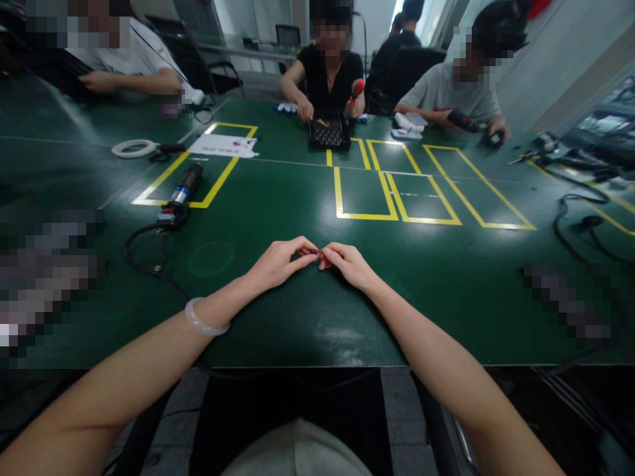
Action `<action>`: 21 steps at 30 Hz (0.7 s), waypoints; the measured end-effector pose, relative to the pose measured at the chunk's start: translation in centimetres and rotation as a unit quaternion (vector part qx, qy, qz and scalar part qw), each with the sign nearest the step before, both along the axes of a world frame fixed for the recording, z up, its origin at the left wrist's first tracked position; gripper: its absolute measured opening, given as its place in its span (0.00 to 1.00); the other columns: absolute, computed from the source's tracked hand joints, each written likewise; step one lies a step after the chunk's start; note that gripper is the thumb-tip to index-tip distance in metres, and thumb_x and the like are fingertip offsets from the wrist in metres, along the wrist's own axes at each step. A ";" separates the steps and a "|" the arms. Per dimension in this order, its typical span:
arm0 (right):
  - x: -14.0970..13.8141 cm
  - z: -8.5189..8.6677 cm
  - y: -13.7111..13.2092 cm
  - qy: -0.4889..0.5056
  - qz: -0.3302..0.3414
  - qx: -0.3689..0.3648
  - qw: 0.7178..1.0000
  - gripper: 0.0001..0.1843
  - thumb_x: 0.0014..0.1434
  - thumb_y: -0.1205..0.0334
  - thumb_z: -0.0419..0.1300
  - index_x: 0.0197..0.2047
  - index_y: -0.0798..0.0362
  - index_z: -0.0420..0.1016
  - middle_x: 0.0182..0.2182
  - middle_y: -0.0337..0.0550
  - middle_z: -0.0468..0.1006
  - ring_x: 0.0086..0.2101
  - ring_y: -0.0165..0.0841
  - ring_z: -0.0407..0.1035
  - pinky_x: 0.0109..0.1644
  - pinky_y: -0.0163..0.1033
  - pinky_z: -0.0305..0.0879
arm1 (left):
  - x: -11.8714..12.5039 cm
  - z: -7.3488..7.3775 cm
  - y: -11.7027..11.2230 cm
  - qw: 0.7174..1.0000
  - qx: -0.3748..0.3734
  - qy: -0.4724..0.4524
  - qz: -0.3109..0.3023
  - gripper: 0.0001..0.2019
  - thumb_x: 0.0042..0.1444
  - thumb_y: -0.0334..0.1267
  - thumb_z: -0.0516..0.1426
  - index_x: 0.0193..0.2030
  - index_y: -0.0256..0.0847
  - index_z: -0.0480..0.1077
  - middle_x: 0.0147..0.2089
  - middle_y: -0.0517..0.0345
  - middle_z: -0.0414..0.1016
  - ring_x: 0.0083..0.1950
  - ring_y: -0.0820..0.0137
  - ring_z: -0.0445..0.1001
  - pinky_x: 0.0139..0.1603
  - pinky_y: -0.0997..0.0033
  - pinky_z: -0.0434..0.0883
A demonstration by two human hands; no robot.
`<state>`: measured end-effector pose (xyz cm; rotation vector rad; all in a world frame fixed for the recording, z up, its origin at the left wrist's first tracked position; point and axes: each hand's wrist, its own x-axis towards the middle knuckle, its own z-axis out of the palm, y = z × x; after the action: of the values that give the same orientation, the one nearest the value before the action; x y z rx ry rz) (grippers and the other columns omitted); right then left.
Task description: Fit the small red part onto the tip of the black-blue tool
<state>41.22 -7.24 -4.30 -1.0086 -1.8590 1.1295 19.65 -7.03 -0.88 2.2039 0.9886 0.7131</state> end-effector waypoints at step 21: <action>-0.4 -0.5 -0.2 0.090 -0.021 0.010 0.996 0.09 0.56 0.61 0.64 0.40 0.52 0.71 0.33 0.39 0.77 0.33 0.30 0.71 0.41 0.38 0.68 | -0.7 0.0 0.8 0.997 0.070 0.023 0.013 0.19 0.65 0.48 0.55 0.58 0.40 0.68 0.53 0.51 0.76 0.52 0.65 0.76 0.56 0.63 0.71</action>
<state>40.81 -7.46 -4.75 -0.9002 -1.6943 1.1361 18.90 -6.23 -0.89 2.3400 1.0204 0.7683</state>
